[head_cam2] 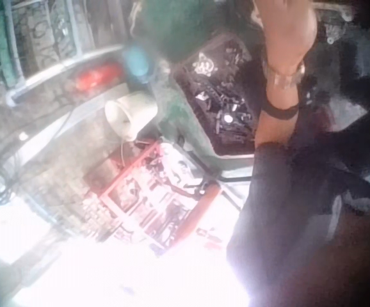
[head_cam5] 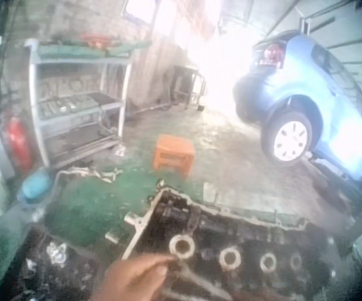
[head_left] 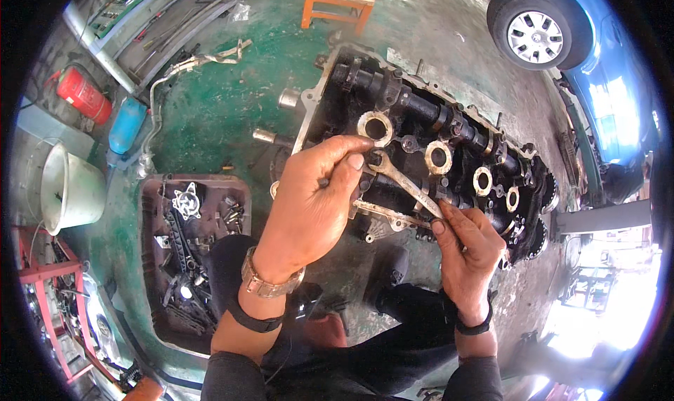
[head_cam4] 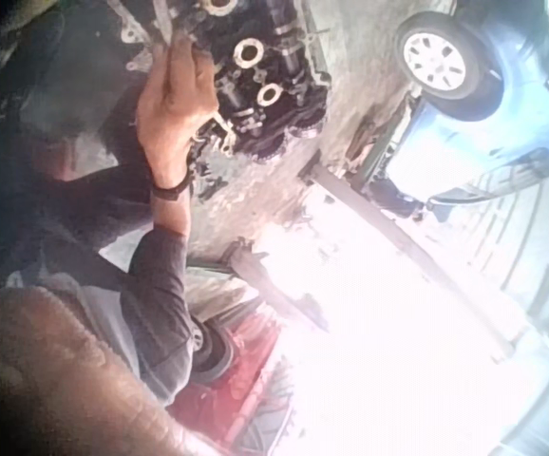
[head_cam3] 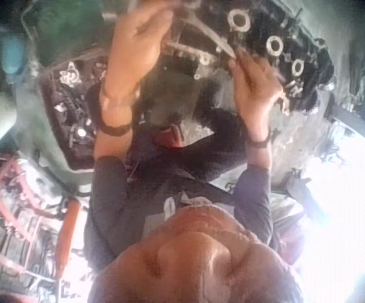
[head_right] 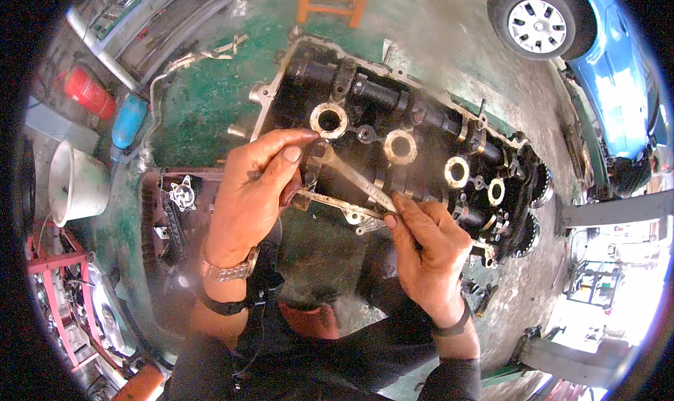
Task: The person uses a wrench to tighten bolts on a disassembled engine block resting on the floor. The person repeatedly adjusts the wrench and rotates bolts across multiple locations on the engine.
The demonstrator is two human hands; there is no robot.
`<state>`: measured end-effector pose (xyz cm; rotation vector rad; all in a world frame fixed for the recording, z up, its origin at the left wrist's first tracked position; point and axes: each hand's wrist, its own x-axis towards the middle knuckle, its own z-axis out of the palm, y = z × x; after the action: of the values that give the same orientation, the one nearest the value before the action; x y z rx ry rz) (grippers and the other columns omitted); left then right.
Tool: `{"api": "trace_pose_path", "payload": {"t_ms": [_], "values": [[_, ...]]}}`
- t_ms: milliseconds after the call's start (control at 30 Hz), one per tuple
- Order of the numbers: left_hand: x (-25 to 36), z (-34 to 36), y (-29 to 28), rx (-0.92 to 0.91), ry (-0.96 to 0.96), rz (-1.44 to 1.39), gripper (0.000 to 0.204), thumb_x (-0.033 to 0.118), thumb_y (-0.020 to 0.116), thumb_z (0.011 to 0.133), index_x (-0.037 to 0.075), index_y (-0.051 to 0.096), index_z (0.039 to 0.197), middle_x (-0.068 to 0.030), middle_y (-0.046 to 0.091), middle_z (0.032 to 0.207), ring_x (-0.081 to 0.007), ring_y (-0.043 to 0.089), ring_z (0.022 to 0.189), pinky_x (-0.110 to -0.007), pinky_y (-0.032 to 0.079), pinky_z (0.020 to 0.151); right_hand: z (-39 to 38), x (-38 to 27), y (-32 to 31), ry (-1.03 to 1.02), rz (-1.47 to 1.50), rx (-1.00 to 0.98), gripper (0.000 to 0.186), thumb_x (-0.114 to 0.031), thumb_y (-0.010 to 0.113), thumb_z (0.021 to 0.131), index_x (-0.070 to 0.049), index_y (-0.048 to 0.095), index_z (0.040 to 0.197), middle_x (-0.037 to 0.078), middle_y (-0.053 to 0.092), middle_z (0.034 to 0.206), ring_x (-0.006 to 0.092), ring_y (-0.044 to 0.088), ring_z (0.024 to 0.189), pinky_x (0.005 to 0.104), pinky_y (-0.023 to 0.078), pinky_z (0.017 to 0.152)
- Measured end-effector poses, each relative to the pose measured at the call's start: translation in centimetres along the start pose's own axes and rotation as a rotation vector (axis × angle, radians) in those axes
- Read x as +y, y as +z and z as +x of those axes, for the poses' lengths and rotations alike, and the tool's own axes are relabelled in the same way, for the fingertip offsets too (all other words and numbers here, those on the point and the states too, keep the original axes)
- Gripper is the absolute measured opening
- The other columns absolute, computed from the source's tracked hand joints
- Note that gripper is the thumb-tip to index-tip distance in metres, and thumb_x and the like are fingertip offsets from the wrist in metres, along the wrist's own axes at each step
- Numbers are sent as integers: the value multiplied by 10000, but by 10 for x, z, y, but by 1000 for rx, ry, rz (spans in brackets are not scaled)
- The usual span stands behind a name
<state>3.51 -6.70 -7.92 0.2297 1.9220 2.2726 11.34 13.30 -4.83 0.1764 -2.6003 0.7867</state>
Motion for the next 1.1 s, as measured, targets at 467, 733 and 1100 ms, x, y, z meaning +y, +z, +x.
{"api": "trace_pose_path", "payload": {"t_ms": [467, 733, 1100], "values": [[-3, 0, -1, -16, 58, -28, 325, 302, 519, 999, 15, 633, 1102, 43, 475, 616, -35, 415, 533, -199, 325, 480, -6, -16, -2, 32, -1, -91, 274, 28, 716, 782, 26, 687, 1054, 149, 650, 784, 207, 628, 620, 271, 491, 574], [-2, 0, -1, -10, 52, -10, 289, 270, 529, 995, 17, 636, 1087, 49, 480, 625, -27, 411, 530, -197, 319, 475, -5, -16, 2, 13, 36, -100, 262, 33, 712, 783, 51, 678, 1043, 159, 648, 802, 223, 632, 634, 273, 492, 579], [-4, 1, 3, 35, 104, 31, 260, 225, 535, 992, 10, 626, 1107, 54, 491, 641, -25, 417, 549, -199, 326, 492, 22, -10, -5, 50, -88, 26, 237, 9, 683, 793, -2, 692, 1029, 137, 613, 800, 228, 583, 660, 292, 456, 618]]}}
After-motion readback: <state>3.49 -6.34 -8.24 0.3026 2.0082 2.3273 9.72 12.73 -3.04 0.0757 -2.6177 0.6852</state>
